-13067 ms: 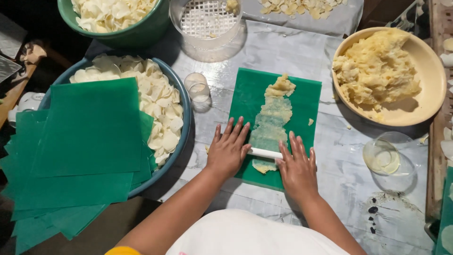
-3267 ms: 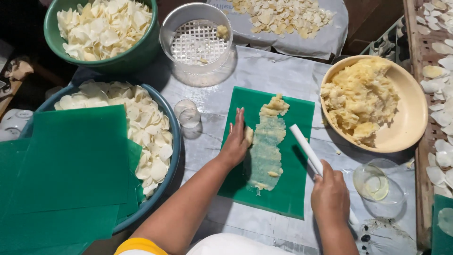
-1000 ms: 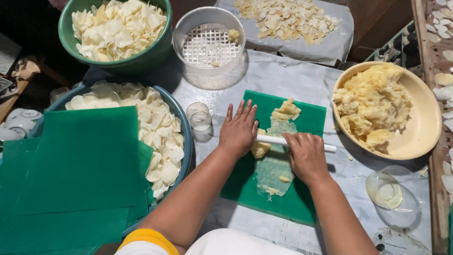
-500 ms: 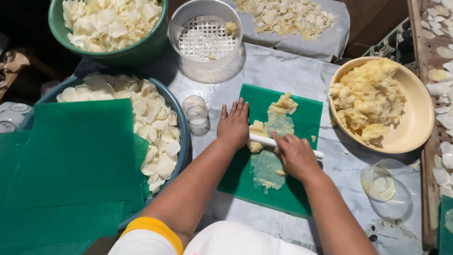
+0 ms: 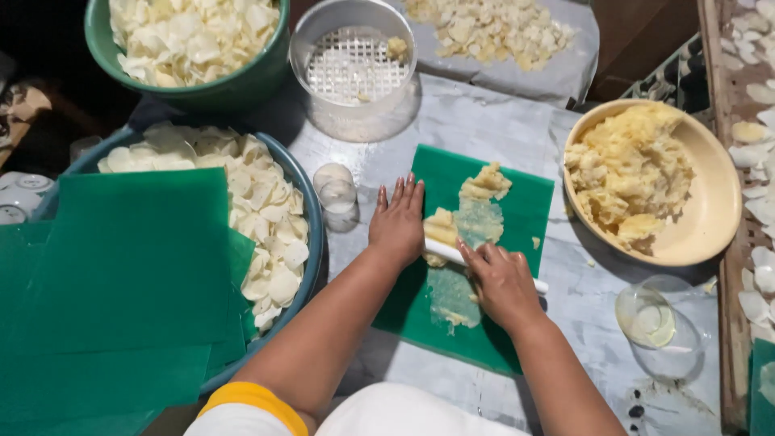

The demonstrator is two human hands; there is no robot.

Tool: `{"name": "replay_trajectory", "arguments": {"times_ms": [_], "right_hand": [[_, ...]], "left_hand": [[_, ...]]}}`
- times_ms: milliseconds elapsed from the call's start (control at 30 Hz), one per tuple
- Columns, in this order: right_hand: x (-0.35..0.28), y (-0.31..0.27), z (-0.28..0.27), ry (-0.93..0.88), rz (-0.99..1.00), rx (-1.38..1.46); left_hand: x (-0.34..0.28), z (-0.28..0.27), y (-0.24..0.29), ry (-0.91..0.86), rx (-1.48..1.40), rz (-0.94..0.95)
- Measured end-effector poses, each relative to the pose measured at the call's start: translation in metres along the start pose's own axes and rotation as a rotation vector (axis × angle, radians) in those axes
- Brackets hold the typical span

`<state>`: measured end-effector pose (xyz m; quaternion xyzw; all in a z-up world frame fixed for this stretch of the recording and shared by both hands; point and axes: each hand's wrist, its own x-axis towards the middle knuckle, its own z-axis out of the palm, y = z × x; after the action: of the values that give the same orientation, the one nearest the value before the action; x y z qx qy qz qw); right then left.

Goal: Rolling out small portions of dough into thin sheets on plastic mats using a rolling pin

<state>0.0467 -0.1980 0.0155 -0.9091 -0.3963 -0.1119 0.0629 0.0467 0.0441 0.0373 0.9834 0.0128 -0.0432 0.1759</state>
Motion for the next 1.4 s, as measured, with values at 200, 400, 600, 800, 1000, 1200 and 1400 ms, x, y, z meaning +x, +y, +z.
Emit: {"name": "replay_trajectory", "arguments": {"times_ms": [200,400,600,800,1000,1200,1400], "right_hand": [[0.003,-0.005,-0.008,-0.068,0.097,-0.025],[0.03,-0.001,0.012,-0.1,0.353,-0.064],[0.008,-0.019,0.022,-0.11,0.429,-0.032],[0.01,-0.013,0.03,-0.086,0.403,-0.008],[0.015,-0.021,0.027,-0.093,0.477,-0.022],[-0.008,-0.043,0.018,-0.199,0.403,-0.003],[0.021,-0.027,0.028,-0.103,0.533,-0.022]], "left_hand": [[0.012,0.018,-0.003,0.043,-0.068,0.015],[0.04,0.03,-0.006,0.002,-0.043,-0.048],[0.01,0.024,0.002,0.03,-0.002,-0.064],[0.024,0.025,-0.001,-0.025,0.033,-0.041],[0.013,0.018,0.003,0.032,0.023,-0.057],[-0.012,0.023,-0.002,0.017,0.03,-0.008],[0.004,0.022,-0.005,0.005,0.033,-0.054]]}}
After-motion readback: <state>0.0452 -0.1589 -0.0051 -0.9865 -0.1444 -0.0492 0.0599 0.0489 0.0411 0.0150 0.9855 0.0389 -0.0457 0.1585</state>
